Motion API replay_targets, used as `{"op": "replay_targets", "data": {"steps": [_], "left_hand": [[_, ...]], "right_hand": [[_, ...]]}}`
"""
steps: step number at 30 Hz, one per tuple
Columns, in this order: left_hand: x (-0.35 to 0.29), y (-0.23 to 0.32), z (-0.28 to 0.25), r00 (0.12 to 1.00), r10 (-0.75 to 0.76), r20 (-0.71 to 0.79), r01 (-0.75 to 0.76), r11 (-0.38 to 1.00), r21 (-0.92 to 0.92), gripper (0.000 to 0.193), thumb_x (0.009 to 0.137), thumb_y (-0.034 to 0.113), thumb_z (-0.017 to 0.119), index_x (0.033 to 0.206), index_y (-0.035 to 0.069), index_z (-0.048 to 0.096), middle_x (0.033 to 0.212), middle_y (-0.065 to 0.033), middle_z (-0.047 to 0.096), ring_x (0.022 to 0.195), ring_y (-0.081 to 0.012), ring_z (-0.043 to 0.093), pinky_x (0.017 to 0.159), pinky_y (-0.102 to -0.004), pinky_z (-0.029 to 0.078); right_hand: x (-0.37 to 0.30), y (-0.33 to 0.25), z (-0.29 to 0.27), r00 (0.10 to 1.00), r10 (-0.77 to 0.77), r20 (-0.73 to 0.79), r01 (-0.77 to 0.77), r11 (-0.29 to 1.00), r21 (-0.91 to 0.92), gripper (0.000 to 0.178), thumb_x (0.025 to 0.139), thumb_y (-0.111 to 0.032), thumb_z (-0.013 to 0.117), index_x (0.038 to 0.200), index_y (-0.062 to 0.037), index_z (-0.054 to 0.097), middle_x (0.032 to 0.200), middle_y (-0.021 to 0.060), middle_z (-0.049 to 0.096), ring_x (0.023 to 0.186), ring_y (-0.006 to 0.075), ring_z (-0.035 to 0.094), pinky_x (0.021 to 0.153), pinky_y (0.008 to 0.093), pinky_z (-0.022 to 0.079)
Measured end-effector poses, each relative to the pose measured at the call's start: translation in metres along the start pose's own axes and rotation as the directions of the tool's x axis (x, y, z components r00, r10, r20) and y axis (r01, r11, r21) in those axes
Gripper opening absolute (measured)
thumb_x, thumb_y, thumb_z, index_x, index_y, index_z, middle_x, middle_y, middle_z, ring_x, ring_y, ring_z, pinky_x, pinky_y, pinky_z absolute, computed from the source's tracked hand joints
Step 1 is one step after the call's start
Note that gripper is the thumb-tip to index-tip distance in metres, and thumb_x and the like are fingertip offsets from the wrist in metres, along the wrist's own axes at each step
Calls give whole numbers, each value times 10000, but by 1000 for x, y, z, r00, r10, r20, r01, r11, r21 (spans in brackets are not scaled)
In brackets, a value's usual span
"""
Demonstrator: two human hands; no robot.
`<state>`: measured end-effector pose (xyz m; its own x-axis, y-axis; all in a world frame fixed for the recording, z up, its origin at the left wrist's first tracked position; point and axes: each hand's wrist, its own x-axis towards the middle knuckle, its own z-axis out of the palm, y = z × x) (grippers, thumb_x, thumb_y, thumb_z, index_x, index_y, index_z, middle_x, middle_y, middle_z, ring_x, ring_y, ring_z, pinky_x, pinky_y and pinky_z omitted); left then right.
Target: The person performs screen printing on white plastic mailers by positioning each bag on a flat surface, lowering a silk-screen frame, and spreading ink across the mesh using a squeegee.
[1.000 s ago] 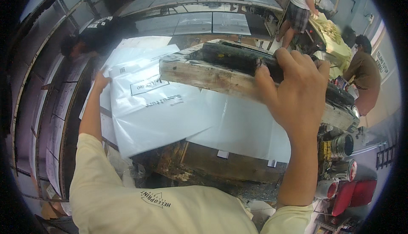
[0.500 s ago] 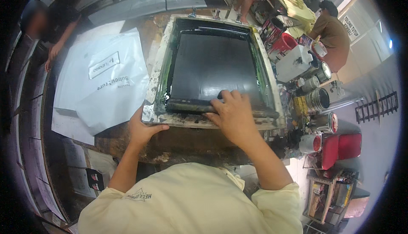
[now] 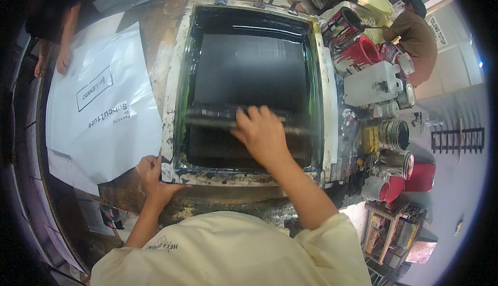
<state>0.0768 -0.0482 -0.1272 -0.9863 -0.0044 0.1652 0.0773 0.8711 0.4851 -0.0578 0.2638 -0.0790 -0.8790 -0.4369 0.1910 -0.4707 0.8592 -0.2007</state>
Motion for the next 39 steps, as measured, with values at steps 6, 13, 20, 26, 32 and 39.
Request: {"op": "replay_targets", "data": {"steps": [6,13,20,26,32,39], "left_hand": [[0,-4,0,1000,24,-1,-24,1000,-18,1339,459,784,902,1523,29,598,1016,-57,466,975,-272,442,938,-450,309],[1,-4,6,994,78,-80,-92,980,-175,1404,500,761,910,1574,-38,486,974,-77,640,894,-270,564,928,-443,366],[0,-2,3,989,115,-94,-132,970,-205,1361,593,712,880,1615,-45,396,1033,-95,724,910,-294,627,938,-444,403],[-5,1,3,986,112,-121,-137,965,-223,1271,644,643,912,1604,-31,424,1143,-103,755,983,-306,633,961,-432,405],[-3,0,13,987,66,-144,-109,943,-314,1192,674,518,966,1590,-39,445,1195,-140,734,990,-338,646,996,-449,441],[32,61,-45,962,-147,-232,-109,573,-813,945,808,275,968,1545,-68,485,1311,-125,679,1178,-197,642,1027,-357,518]], "right_hand": [[142,96,25,989,-53,-138,36,992,-124,342,890,-374,793,1105,-119,715,991,86,671,964,325,675,759,472,571],[249,158,-15,987,-96,126,110,988,-109,421,1007,-524,636,1107,-122,709,1022,145,748,1038,363,715,836,520,562],[192,129,14,993,-89,-74,74,979,-189,401,972,-520,680,1053,-128,690,965,118,724,970,352,715,790,520,569],[40,33,2,991,-69,-118,59,995,-84,317,908,-384,780,973,-111,632,935,111,658,910,355,677,744,499,569],[-73,-55,-53,987,49,156,-37,996,-76,386,903,-399,783,1045,-79,620,1003,108,650,934,328,671,743,468,583],[-37,-58,-148,986,-98,-136,85,992,-98,332,916,-362,724,1035,-68,625,925,114,627,957,337,636,885,501,487]]}}
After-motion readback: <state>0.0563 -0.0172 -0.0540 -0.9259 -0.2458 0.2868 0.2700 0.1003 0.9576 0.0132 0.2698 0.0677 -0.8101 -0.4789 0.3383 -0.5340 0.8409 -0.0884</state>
